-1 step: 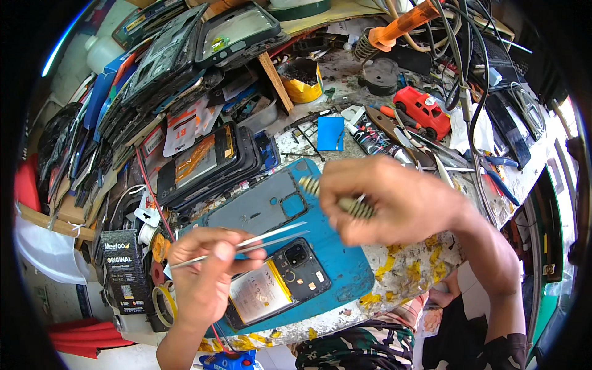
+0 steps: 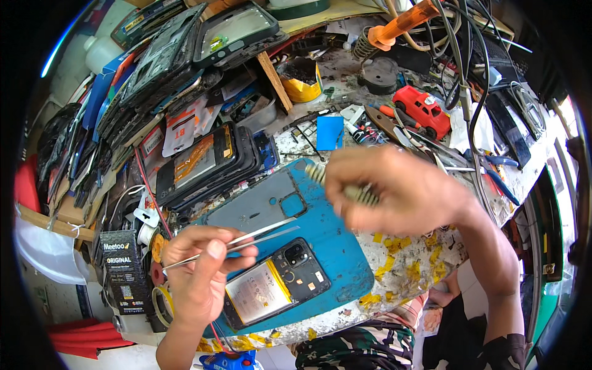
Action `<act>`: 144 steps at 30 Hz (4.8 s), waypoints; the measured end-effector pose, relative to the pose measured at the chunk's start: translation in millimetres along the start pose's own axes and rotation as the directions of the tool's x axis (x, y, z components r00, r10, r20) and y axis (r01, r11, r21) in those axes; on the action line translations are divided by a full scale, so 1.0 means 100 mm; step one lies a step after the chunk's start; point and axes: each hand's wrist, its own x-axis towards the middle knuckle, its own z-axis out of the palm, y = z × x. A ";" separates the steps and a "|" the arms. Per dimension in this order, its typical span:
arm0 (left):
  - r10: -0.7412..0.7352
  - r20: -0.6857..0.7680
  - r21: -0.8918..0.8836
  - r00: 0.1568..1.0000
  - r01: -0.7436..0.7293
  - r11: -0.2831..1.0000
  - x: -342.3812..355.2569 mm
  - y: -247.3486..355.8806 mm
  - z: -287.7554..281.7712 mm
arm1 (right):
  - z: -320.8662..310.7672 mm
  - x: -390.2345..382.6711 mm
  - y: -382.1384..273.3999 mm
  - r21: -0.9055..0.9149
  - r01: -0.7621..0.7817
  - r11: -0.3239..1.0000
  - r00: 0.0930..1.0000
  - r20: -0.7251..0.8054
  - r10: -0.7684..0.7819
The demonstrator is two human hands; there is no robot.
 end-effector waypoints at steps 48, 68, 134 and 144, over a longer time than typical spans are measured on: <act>-0.104 0.279 0.637 0.955 -0.103 0.764 -0.05 -0.13 -0.12 | 0.41 -0.16 0.14 0.396 0.038 0.917 0.966 -0.249 0.067; -0.053 0.328 0.611 0.943 -0.169 0.774 -0.06 -0.17 -0.16 | 0.56 -0.22 0.15 0.372 0.184 0.910 0.878 -0.478 0.017; -0.125 0.034 0.375 0.992 0.103 0.921 -0.15 -0.14 0.04 | 0.37 -0.32 -0.28 0.436 -0.062 0.898 0.981 -0.140 0.136; 0.067 0.303 0.657 0.951 -0.259 0.707 0.07 0.01 -0.08 | 0.25 -0.10 0.25 0.184 0.560 0.808 0.822 -0.244 -0.514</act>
